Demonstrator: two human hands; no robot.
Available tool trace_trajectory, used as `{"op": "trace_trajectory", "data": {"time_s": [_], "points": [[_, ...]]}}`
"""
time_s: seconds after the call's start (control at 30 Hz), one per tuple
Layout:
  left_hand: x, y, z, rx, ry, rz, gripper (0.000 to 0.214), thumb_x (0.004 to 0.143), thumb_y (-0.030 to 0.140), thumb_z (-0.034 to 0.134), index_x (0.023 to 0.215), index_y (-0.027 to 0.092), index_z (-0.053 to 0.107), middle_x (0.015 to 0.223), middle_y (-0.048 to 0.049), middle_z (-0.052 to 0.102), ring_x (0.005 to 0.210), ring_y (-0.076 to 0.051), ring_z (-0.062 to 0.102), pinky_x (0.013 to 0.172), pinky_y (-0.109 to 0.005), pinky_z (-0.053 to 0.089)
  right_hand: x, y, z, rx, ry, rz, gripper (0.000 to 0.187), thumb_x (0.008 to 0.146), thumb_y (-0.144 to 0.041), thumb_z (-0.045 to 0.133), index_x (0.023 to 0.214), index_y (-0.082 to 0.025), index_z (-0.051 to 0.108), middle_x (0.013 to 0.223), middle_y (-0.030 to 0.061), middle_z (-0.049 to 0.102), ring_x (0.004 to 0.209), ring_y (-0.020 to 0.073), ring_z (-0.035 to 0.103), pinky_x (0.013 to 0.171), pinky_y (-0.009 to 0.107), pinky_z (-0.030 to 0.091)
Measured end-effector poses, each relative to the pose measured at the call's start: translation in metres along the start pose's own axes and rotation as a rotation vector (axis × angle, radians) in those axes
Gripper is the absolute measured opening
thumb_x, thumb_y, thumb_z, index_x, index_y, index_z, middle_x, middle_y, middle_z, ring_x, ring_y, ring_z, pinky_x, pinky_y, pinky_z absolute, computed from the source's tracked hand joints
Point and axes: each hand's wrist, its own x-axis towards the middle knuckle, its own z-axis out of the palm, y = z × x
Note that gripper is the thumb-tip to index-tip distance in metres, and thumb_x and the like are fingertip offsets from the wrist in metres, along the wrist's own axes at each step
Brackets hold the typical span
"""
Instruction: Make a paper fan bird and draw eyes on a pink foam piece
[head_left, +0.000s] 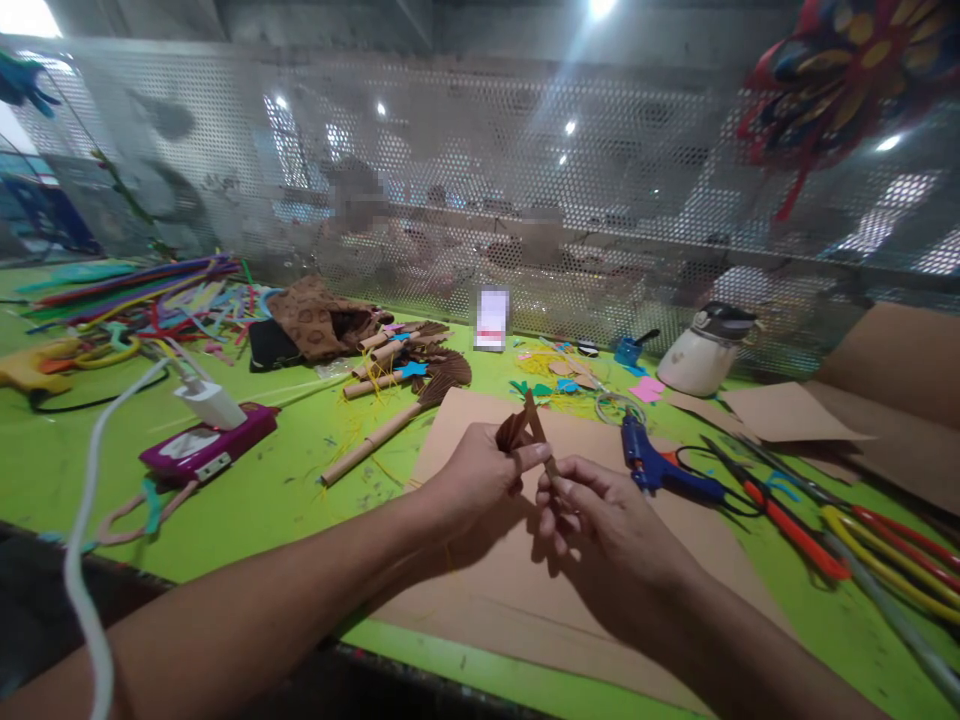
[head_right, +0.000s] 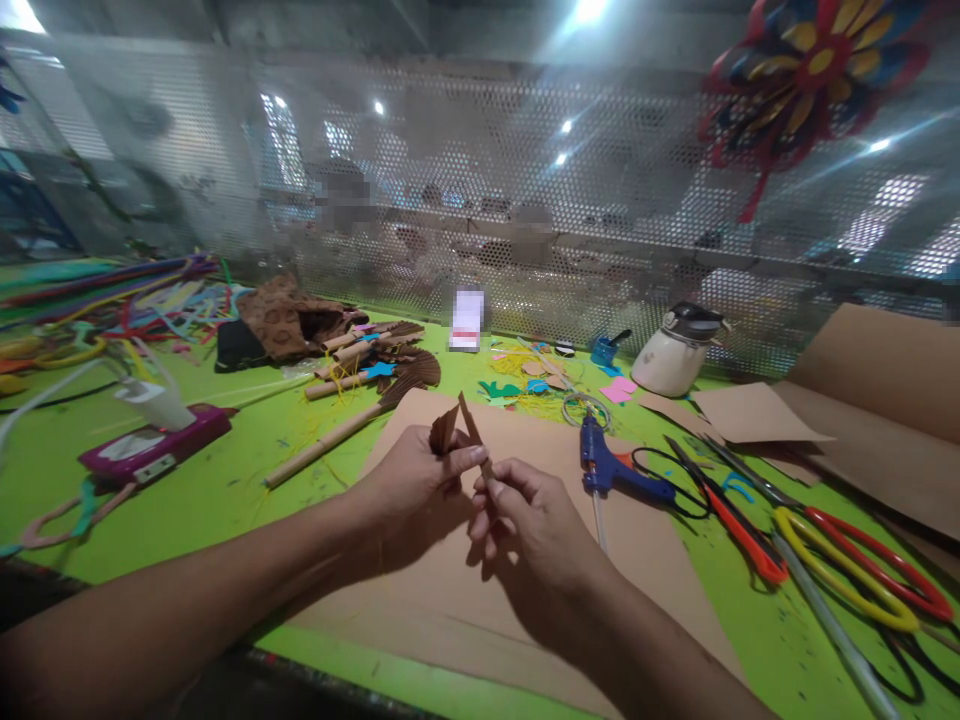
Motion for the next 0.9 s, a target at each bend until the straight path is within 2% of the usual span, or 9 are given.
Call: {"op": "trace_trajectory", "data": {"time_s": [0.1, 0.23, 0.3, 0.43, 0.53, 0.7, 0.8, 0.9], "points": [[-0.005, -0.004, 0.007, -0.144, -0.066, -0.009, 0.017, 0.081, 0.028, 0.062, 0.075, 0.018, 0.049, 0.053, 0.0012, 0.055, 0.042, -0.015, 0.055, 0.046, -0.028, 0.044, 0.001, 0.001, -0.003, -0.025, -0.006, -0.007, 0.014, 0.088, -0.03, 0.055, 0.081, -0.018, 0.055, 0.054, 0.0001, 0.06, 0.046, 0.0156, 0.058, 0.044, 0.028, 0.043], [-0.007, -0.01, 0.01, -0.181, -0.186, 0.016, 0.019, 0.085, 0.028, 0.056, 0.071, 0.017, 0.047, 0.05, -0.0017, 0.057, 0.041, -0.019, 0.058, 0.041, -0.032, 0.048, 0.002, -0.004, -0.004, -0.099, -0.027, 0.005, 0.014, 0.088, -0.03, 0.053, 0.082, -0.018, 0.056, 0.053, 0.0027, 0.064, 0.046, 0.0179, 0.06, 0.046, 0.031, 0.046], [-0.005, -0.013, 0.01, -0.196, -0.2, 0.03, 0.02, 0.086, 0.028, 0.055, 0.071, 0.018, 0.047, 0.05, -0.0019, 0.057, 0.042, -0.021, 0.059, 0.04, -0.033, 0.048, 0.001, -0.007, -0.002, -0.105, -0.016, 0.019, 0.015, 0.087, -0.03, 0.054, 0.081, -0.017, 0.056, 0.053, 0.0037, 0.064, 0.045, 0.0178, 0.06, 0.047, 0.031, 0.046], [-0.001, -0.014, 0.006, -0.209, -0.11, 0.02, 0.017, 0.084, 0.027, 0.06, 0.076, 0.018, 0.047, 0.051, 0.0026, 0.053, 0.038, -0.018, 0.055, 0.039, -0.031, 0.046, -0.003, -0.01, 0.006, -0.005, 0.045, 0.024, 0.016, 0.086, -0.03, 0.059, 0.084, -0.014, 0.061, 0.06, 0.0035, 0.065, 0.05, 0.0136, 0.059, 0.052, 0.028, 0.047], [0.001, -0.008, 0.0, -0.177, -0.046, -0.007, 0.02, 0.082, 0.029, 0.064, 0.077, 0.018, 0.048, 0.05, 0.0041, 0.051, 0.038, -0.014, 0.051, 0.042, -0.027, 0.042, -0.004, -0.007, 0.008, 0.078, 0.042, 0.041, 0.023, 0.087, -0.035, 0.061, 0.088, -0.012, 0.064, 0.069, 0.0051, 0.067, 0.051, 0.0108, 0.058, 0.052, 0.027, 0.046], [0.001, 0.004, -0.005, -0.03, 0.059, -0.045, 0.026, 0.073, 0.026, 0.073, 0.066, 0.015, 0.051, 0.048, 0.0059, 0.044, 0.041, -0.006, 0.039, 0.043, -0.022, 0.03, -0.001, 0.002, 0.004, 0.084, 0.032, 0.005, 0.027, 0.085, -0.038, 0.064, 0.076, -0.012, 0.064, 0.056, 0.0016, 0.061, 0.041, 0.0093, 0.052, 0.04, 0.023, 0.042], [0.001, 0.008, -0.005, -0.015, 0.062, -0.058, 0.025, 0.071, 0.026, 0.075, 0.066, 0.015, 0.054, 0.048, 0.0063, 0.043, 0.042, -0.006, 0.037, 0.045, -0.022, 0.03, 0.001, 0.009, 0.001, 0.066, 0.073, -0.009, 0.026, 0.083, -0.037, 0.066, 0.076, -0.012, 0.063, 0.058, 0.0019, 0.063, 0.038, 0.0061, 0.048, 0.037, 0.02, 0.04], [0.002, 0.009, -0.007, 0.042, 0.131, -0.038, 0.028, 0.072, 0.029, 0.074, 0.062, 0.016, 0.051, 0.046, 0.0065, 0.041, 0.041, -0.007, 0.038, 0.046, -0.024, 0.029, 0.003, 0.013, 0.0, 0.045, 0.076, 0.001, 0.028, 0.084, -0.038, 0.065, 0.076, -0.012, 0.063, 0.056, 0.0008, 0.061, 0.037, 0.0066, 0.049, 0.037, 0.02, 0.041]]}}
